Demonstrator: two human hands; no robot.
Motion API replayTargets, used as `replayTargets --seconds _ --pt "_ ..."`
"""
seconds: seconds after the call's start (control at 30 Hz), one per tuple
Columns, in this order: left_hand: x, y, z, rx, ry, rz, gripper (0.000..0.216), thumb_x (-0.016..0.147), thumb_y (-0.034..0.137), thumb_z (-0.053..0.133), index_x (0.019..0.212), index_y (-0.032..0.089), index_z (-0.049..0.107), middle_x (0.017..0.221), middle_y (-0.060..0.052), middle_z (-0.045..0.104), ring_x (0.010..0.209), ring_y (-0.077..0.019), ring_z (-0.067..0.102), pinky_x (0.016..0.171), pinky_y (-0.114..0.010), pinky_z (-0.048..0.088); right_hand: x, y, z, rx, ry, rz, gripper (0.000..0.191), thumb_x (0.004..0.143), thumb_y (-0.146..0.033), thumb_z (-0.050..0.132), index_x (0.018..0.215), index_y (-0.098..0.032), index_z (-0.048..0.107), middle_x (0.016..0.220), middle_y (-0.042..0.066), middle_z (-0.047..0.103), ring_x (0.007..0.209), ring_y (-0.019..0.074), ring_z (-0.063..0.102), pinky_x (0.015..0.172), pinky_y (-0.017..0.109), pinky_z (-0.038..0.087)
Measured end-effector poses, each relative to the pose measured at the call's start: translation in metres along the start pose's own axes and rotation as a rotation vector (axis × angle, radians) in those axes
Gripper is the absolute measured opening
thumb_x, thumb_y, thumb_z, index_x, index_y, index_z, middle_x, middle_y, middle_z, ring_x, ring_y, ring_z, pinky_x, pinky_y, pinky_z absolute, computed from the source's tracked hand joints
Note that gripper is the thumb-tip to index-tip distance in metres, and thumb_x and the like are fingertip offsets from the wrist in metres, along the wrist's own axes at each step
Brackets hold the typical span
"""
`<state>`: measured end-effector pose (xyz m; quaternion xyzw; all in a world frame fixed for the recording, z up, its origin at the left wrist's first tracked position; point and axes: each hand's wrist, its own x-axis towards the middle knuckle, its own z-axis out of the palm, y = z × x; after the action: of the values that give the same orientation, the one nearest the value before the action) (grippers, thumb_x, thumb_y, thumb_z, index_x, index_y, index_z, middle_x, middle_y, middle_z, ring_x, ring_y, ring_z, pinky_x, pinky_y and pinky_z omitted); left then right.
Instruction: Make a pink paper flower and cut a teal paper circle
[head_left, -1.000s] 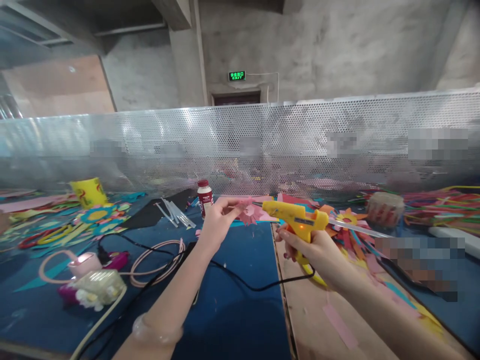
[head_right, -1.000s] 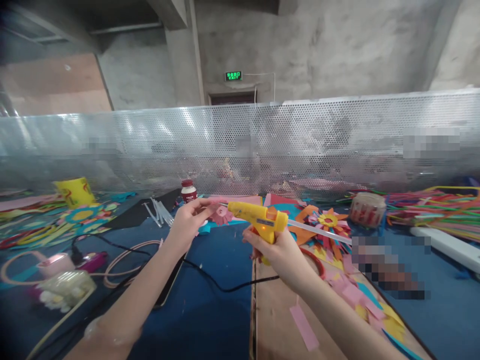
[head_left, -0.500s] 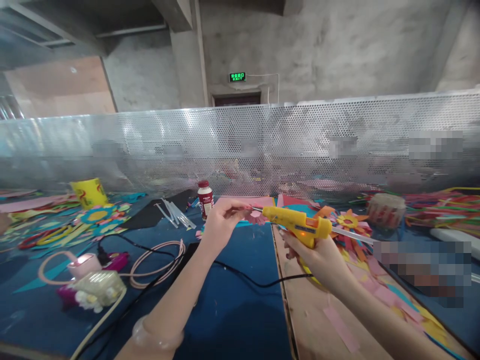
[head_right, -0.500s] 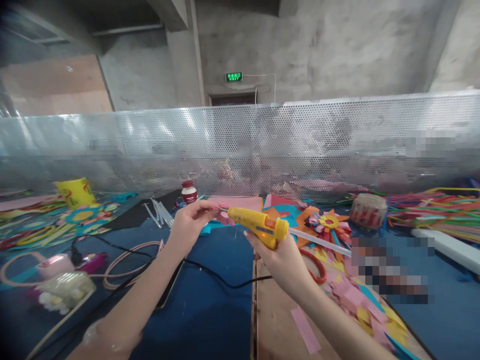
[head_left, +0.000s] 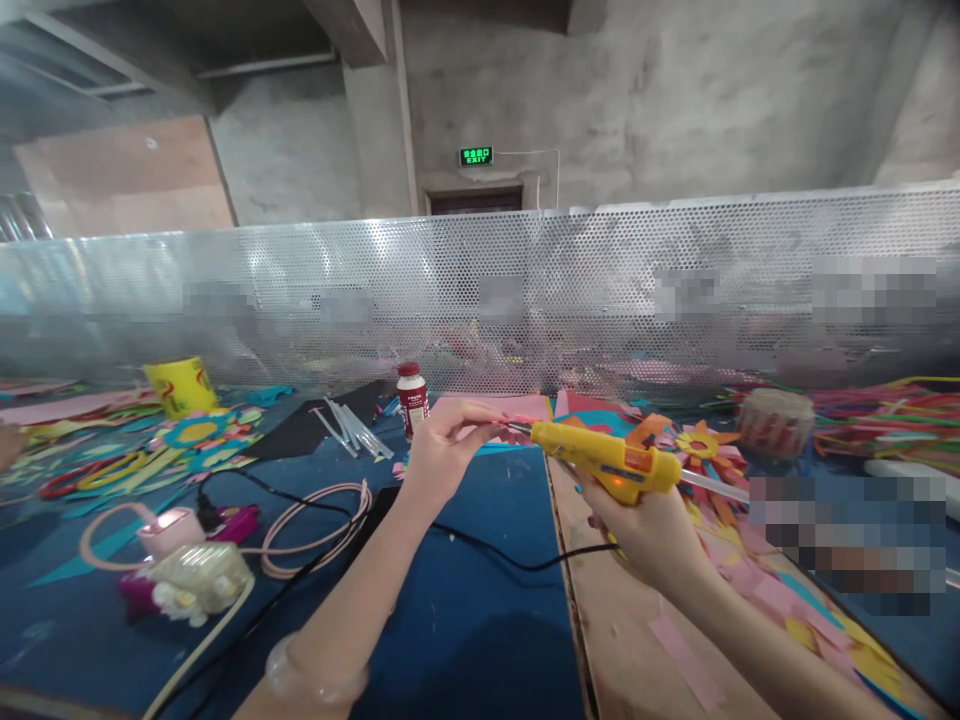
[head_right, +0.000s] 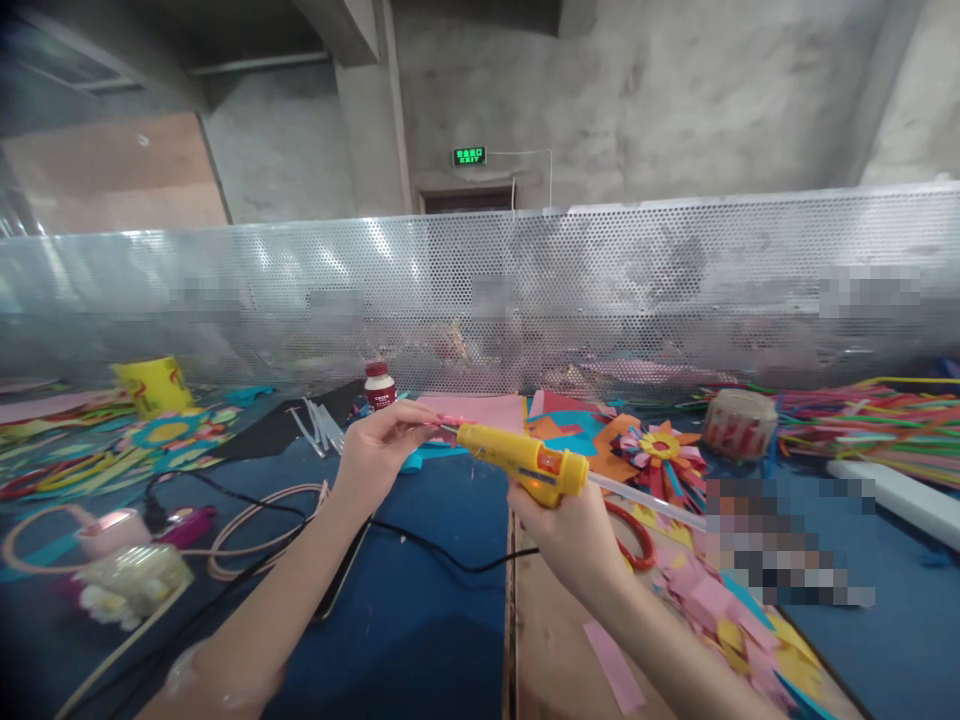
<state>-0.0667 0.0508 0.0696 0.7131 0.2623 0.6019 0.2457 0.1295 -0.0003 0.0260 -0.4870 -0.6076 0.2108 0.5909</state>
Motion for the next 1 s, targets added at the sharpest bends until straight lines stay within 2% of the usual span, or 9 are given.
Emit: replayTargets --seconds 0.33,0.53,0.7,0.87,1.0 --pt "0.000 -0.001 0.000 0.003 0.002 0.051 0.008 0.073 0.016 0.065 0.076 0.023 0.068 0.082 -0.001 0.068 0.079 -0.0133 0.063 0.078 -0.027 0.051 0.001 -0.001 -0.002 -0.078 0.007 -0.069 0.012 0.071 -0.028 0.053 0.072 -0.017 0.054 0.057 -0.001 0.053 0.053 0.0125 0.050 0.050 0.025 0.043" --pt "-0.001 0.000 0.000 0.042 0.014 0.038 0.007 0.073 0.019 0.065 0.078 0.022 0.069 0.080 -0.002 0.068 0.079 -0.0153 0.064 0.078 -0.030 0.051 0.001 -0.003 -0.002 -0.124 0.021 -0.082 0.013 0.070 -0.030 0.053 0.067 -0.017 0.052 0.055 -0.001 0.051 0.051 0.0126 0.050 0.048 0.024 0.042" --pt "-0.002 -0.001 0.002 0.028 0.027 0.017 0.006 0.073 0.023 0.066 0.077 0.020 0.068 0.082 -0.004 0.068 0.083 -0.0185 0.064 0.078 -0.033 0.052 -0.001 0.004 -0.001 -0.220 0.083 -0.109 0.015 0.071 -0.032 0.052 0.066 -0.018 0.051 0.054 -0.001 0.053 0.051 0.0134 0.051 0.049 0.026 0.041" --pt "-0.003 0.000 0.005 0.003 0.076 0.011 0.008 0.073 0.024 0.066 0.078 0.019 0.068 0.084 -0.005 0.068 0.081 -0.0184 0.064 0.076 -0.033 0.053 -0.003 0.009 0.001 -0.403 0.153 -0.251 0.012 0.074 -0.030 0.049 0.072 -0.019 0.055 0.062 0.001 0.055 0.059 0.0159 0.053 0.054 0.027 0.040" --pt "-0.004 0.001 0.007 0.017 0.102 0.040 0.008 0.073 0.024 0.066 0.079 0.019 0.068 0.083 -0.005 0.068 0.082 -0.0176 0.063 0.076 -0.031 0.052 -0.008 -0.004 -0.001 -0.512 0.173 -0.376 0.010 0.073 -0.024 0.049 0.064 -0.021 0.046 0.055 -0.003 0.047 0.050 0.0116 0.046 0.047 0.022 0.034"
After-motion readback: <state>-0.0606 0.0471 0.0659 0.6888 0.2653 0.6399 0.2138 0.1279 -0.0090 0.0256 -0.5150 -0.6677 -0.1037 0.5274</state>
